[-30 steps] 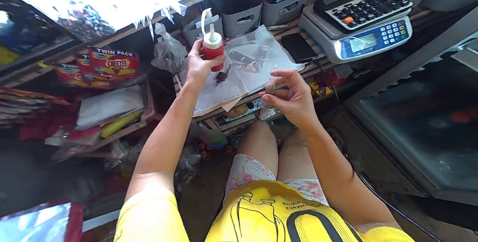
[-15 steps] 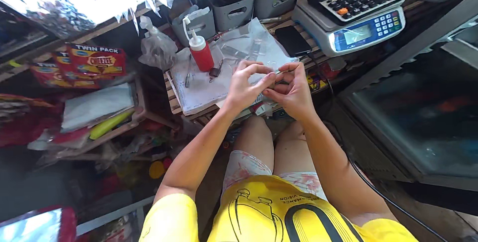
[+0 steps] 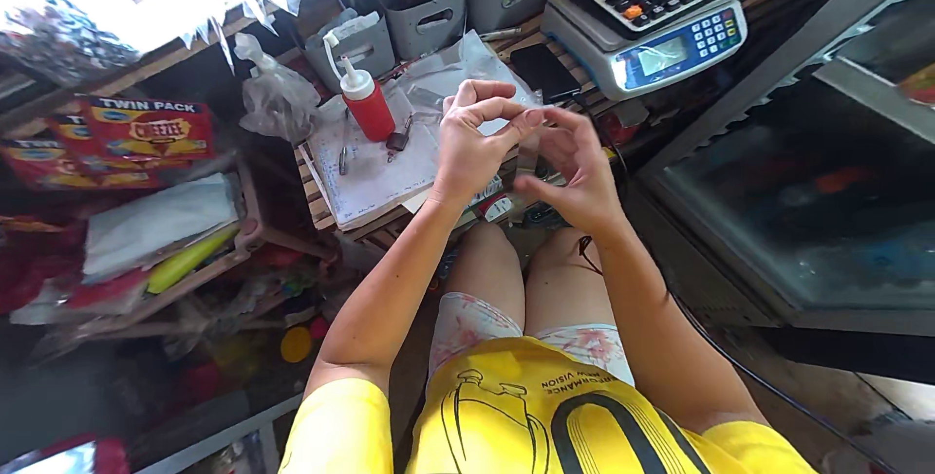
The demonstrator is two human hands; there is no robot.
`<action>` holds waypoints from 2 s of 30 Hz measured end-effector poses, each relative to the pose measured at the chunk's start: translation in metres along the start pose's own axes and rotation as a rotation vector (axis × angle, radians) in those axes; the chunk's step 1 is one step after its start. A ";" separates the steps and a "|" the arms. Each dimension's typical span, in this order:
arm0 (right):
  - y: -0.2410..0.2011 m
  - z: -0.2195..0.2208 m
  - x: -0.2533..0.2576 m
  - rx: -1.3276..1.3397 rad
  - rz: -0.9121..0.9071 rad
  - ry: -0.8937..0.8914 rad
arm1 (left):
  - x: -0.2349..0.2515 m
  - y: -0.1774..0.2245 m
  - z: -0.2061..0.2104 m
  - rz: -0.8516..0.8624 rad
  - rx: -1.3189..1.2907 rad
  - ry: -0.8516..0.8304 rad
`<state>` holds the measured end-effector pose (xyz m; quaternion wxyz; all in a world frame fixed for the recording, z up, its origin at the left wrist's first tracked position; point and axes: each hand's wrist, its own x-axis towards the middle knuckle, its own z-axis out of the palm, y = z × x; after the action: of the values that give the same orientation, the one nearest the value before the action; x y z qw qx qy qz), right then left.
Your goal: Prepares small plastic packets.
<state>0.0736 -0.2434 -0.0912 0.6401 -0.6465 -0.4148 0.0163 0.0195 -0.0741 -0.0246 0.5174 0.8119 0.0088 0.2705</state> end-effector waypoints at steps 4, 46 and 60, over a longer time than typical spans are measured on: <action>-0.020 0.005 0.013 -0.034 -0.007 0.207 | -0.004 0.000 0.012 -0.050 -0.066 -0.017; 0.014 0.030 -0.012 0.132 0.157 0.171 | 0.051 0.020 -0.011 -0.107 -0.059 0.048; 0.019 0.026 -0.017 0.078 0.122 0.096 | 0.062 0.029 -0.025 -0.086 -0.087 0.104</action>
<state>0.0582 -0.2287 -0.1200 0.6819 -0.6450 -0.3426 0.0403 0.0538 -0.0485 0.0341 0.5620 0.7724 0.0587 0.2901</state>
